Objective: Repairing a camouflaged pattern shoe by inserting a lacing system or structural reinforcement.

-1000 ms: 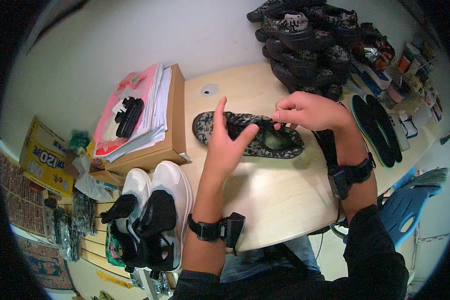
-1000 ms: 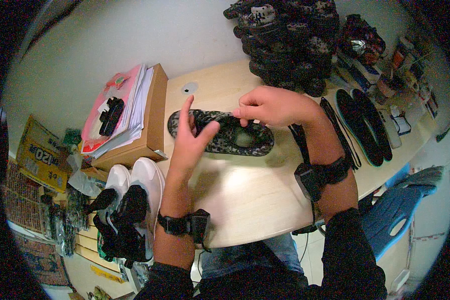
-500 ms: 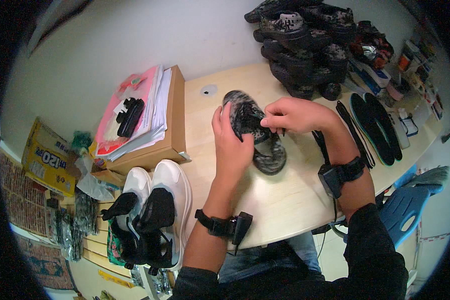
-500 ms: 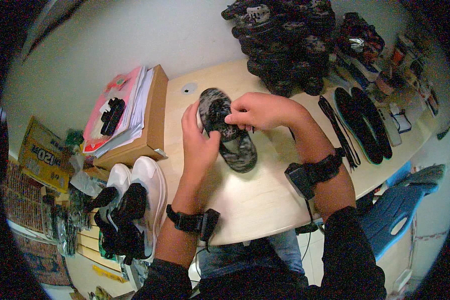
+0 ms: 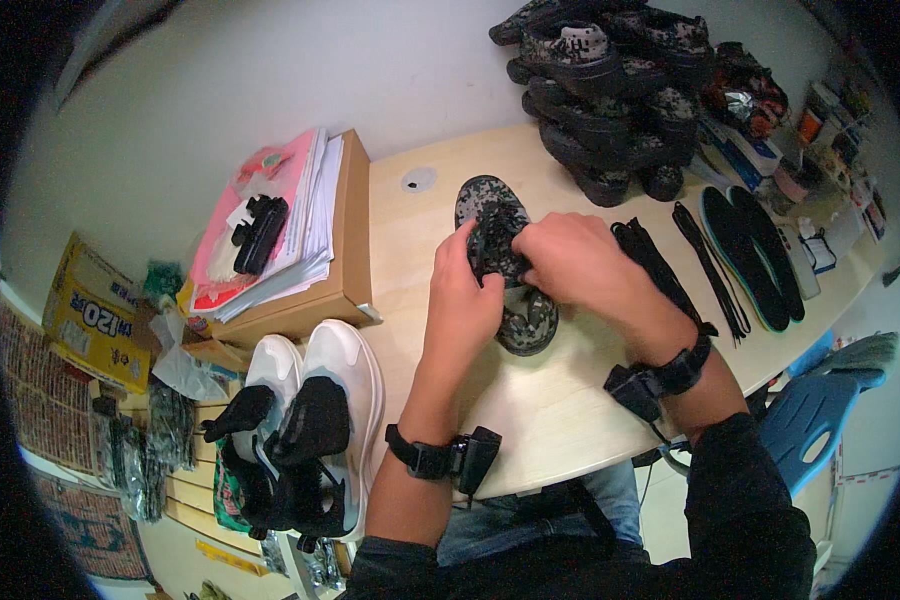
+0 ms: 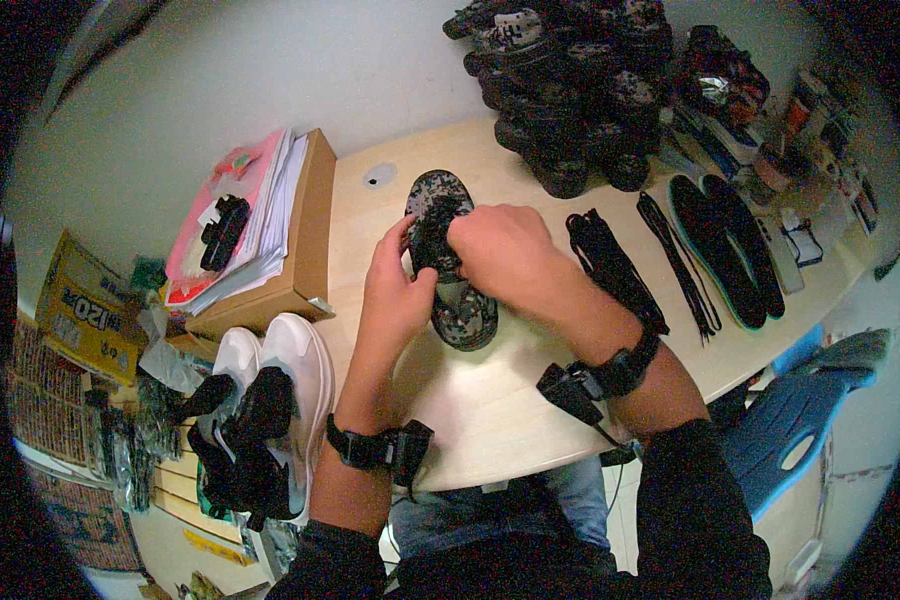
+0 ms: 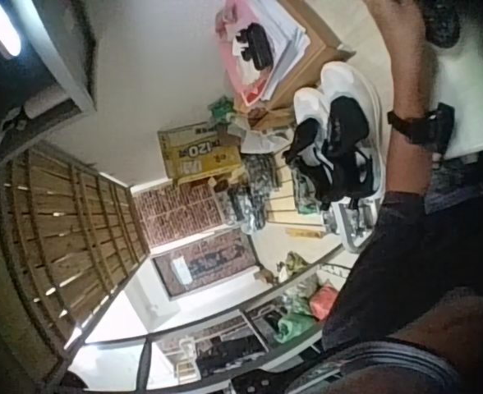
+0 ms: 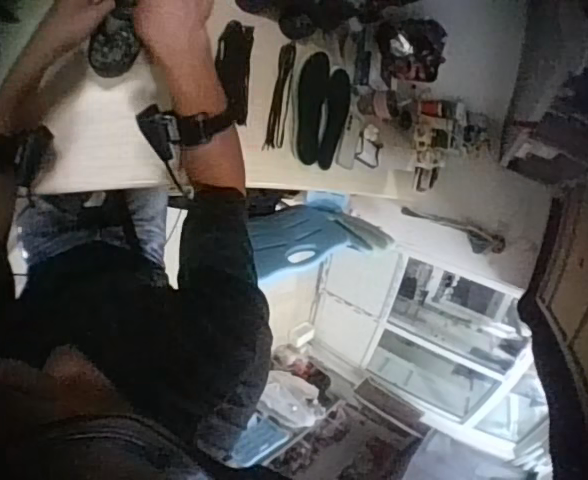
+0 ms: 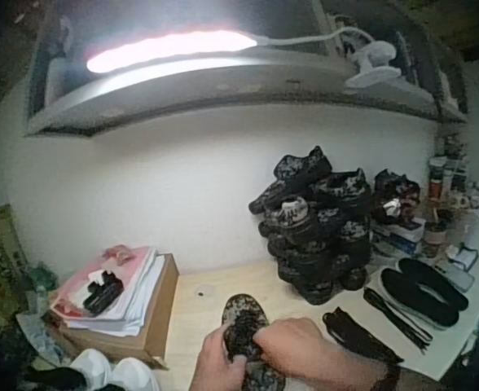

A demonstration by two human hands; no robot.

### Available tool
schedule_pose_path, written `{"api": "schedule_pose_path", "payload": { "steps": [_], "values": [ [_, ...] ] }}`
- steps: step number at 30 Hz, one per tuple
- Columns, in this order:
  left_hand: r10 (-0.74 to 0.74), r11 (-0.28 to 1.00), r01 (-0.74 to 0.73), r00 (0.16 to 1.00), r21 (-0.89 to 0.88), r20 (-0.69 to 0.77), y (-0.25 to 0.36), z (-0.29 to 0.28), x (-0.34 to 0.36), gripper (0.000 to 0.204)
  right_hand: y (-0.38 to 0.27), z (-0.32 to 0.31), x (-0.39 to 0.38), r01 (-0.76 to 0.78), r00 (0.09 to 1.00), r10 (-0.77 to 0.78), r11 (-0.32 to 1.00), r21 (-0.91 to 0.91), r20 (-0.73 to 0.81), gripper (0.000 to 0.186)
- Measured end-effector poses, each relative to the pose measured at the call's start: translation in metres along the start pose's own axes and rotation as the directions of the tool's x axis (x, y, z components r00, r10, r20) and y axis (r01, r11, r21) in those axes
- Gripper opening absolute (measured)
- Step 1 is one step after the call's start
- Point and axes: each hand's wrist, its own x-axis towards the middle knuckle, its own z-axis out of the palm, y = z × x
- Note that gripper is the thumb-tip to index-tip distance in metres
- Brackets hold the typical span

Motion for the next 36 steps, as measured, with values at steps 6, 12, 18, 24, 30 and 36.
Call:
{"api": "schedule_pose_path", "payload": {
  "steps": [6, 12, 18, 24, 30, 36],
  "values": [
    [0.008, 0.999, -0.009, 1.0, -0.039, -0.006, 0.0, 0.006, 0.0, 0.053, -0.014, 0.026, 0.001, -0.11, 0.983, 0.065, 0.958, -0.266, -0.172, 0.008],
    [-0.069, 0.996, 0.068, 0.998, -0.056, -0.004, 0.001, 0.003, 0.001, 0.054, -0.005, 0.018, 0.006, 0.139, 0.841, -0.214, 0.973, -0.185, -0.497, 0.006],
    [-0.053, 0.998, 0.049, 0.996, -0.046, -0.074, 0.001, 0.003, 0.005, 0.045, -0.007, 0.008, 0.008, 0.224, 0.772, -0.215, 0.973, -0.061, -0.598, 0.011],
    [-0.006, 0.989, -0.018, 0.987, -0.148, -0.159, -0.001, 0.006, 0.003, 0.034, -0.007, 0.011, 0.008, 0.212, 0.805, -0.111, 0.971, 0.107, -0.583, 0.015],
    [-0.056, 0.985, 0.021, 0.978, -0.172, -0.2, -0.002, 0.005, 0.004, 0.032, -0.004, 0.006, 0.009, 0.206, 0.876, -0.02, 0.92, 0.334, -0.483, 0.013],
    [-0.057, 0.982, 0.018, 0.977, -0.188, -0.203, 0.005, 0.003, 0.005, 0.029, 0.01, -0.015, 0.002, 0.207, 0.964, -0.066, 0.797, 0.568, -0.258, 0.019]
  ]
}}
